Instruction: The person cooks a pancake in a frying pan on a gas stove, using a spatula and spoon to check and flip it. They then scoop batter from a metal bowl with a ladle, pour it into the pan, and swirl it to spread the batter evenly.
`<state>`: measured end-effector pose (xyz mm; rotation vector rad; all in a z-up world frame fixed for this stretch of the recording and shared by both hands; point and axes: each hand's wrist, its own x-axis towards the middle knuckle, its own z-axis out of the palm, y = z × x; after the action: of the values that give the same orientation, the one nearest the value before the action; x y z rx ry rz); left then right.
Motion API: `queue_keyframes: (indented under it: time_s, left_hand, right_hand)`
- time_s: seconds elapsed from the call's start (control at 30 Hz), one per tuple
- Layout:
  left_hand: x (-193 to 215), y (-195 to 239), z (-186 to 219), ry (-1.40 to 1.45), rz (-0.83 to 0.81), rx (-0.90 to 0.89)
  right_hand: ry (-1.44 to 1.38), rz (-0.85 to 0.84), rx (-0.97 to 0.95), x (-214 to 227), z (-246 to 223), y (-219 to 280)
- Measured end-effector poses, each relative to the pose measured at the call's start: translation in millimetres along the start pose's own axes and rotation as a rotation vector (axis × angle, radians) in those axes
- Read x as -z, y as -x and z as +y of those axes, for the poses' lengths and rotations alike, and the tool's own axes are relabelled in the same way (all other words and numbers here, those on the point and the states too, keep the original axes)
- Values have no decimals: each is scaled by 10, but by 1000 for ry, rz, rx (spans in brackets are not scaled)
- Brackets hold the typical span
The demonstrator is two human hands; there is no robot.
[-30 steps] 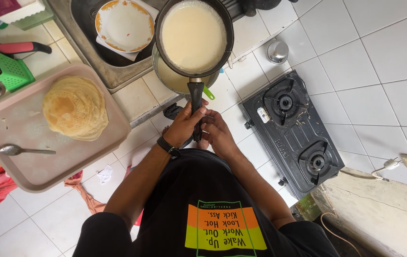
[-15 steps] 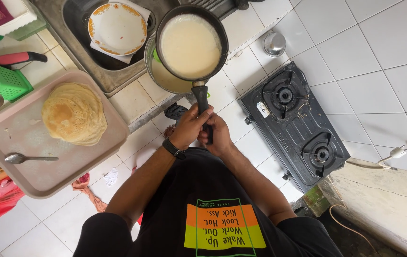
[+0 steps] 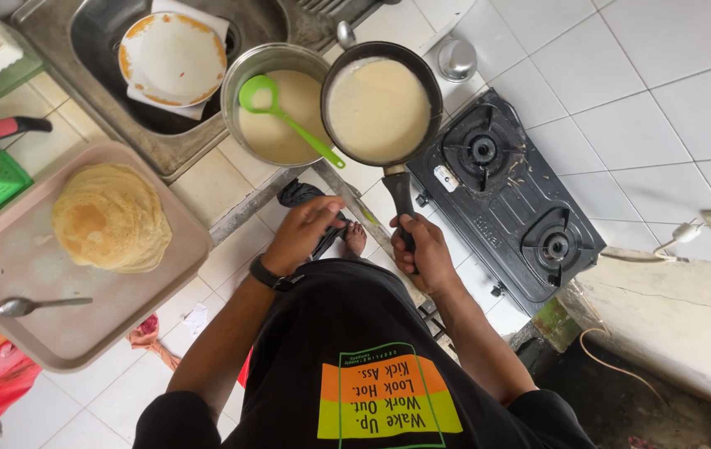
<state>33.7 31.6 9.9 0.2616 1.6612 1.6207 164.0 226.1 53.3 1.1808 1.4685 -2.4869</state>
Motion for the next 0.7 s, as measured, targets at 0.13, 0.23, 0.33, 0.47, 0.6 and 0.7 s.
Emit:
queue_keyframes:
  time_s: [0.13, 0.23, 0.33, 0.47, 0.6, 0.7]
  left_hand:
    - [161, 17, 112, 45, 102, 44]
    - [297, -32, 67, 44, 177, 31]
    - [443, -160, -46, 13, 282, -62]
    - [583, -360, -163, 29, 539, -184]
    - [863, -701, -570, -151, 771, -374]
    - [963, -817, -685, -254, 845, -380]
  right_hand:
    - [102, 96, 71, 128, -91, 124]
    - [146, 146, 145, 273, -51, 158]
    - [162, 181, 190, 350, -43, 194]
    - [132, 175, 266, 409, 26, 168]
    - [68, 130, 304, 457, 65, 109]
    - [-36, 88, 293, 422, 26, 108]
